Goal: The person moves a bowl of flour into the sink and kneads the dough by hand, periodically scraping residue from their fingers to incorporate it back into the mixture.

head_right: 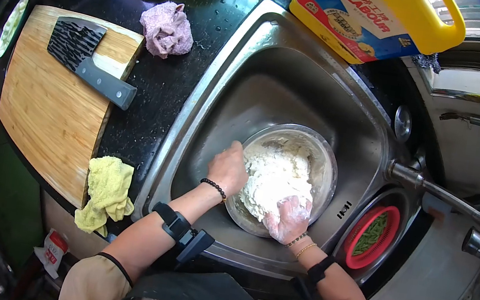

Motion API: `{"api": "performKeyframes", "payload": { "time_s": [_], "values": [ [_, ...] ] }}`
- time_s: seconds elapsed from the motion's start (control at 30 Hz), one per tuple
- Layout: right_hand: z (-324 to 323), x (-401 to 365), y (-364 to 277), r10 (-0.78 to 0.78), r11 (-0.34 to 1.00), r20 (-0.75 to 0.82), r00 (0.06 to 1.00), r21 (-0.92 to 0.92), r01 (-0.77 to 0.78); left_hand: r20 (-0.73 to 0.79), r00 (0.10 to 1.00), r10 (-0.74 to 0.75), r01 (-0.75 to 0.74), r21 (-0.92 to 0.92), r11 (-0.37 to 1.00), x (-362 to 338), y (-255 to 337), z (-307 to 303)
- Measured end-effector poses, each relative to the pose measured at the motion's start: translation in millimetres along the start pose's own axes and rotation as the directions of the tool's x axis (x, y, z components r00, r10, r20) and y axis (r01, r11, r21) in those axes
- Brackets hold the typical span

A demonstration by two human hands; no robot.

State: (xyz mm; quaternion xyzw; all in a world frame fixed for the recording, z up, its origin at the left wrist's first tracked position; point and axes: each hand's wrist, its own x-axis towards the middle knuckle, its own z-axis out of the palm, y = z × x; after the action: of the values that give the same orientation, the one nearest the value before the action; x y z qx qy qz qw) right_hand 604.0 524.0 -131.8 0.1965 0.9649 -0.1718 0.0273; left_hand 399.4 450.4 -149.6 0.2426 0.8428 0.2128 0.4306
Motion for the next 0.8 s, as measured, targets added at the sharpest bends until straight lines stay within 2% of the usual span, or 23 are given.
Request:
{"api": "performKeyframes", "payload": {
  "time_s": [0.03,0.1,0.23,0.4,0.47,0.67,0.8],
  "values": [
    [2,2,3,-0.001,1.0,0.004,1.0,0.002,0.001,0.0,1.0,-0.011,0.011,-0.023,1.0,-1,2,-3],
    [7,8,8,-0.119,0.989,0.126,0.985,-0.074,0.129,0.005,1.0,-0.025,0.025,-0.044,0.999,-2,2,-3],
    [21,23,8,-0.085,0.973,0.254,0.963,-0.188,0.136,-0.018,1.0,-0.021,0.02,-0.036,0.999,0,2,1],
    [39,41,14,-0.058,0.981,0.232,0.971,-0.17,0.099,0.013,1.0,-0.002,0.002,-0.006,1.0,0,0,1],
    [42,47,16,-0.091,0.985,0.159,0.983,-0.132,0.112,-0.005,1.0,0.012,-0.012,-0.039,0.999,-1,0,1],
    [51,65,27,-0.02,0.995,0.201,0.979,-0.094,0.04,0.024,1.0,0.007,-0.006,-0.034,0.999,0,3,-3],
    [59,76,36,-0.029,0.995,0.159,0.987,-0.094,0.044,0.07,0.997,-0.032,0.032,0.003,0.999,1,5,-3]
  ]
}}
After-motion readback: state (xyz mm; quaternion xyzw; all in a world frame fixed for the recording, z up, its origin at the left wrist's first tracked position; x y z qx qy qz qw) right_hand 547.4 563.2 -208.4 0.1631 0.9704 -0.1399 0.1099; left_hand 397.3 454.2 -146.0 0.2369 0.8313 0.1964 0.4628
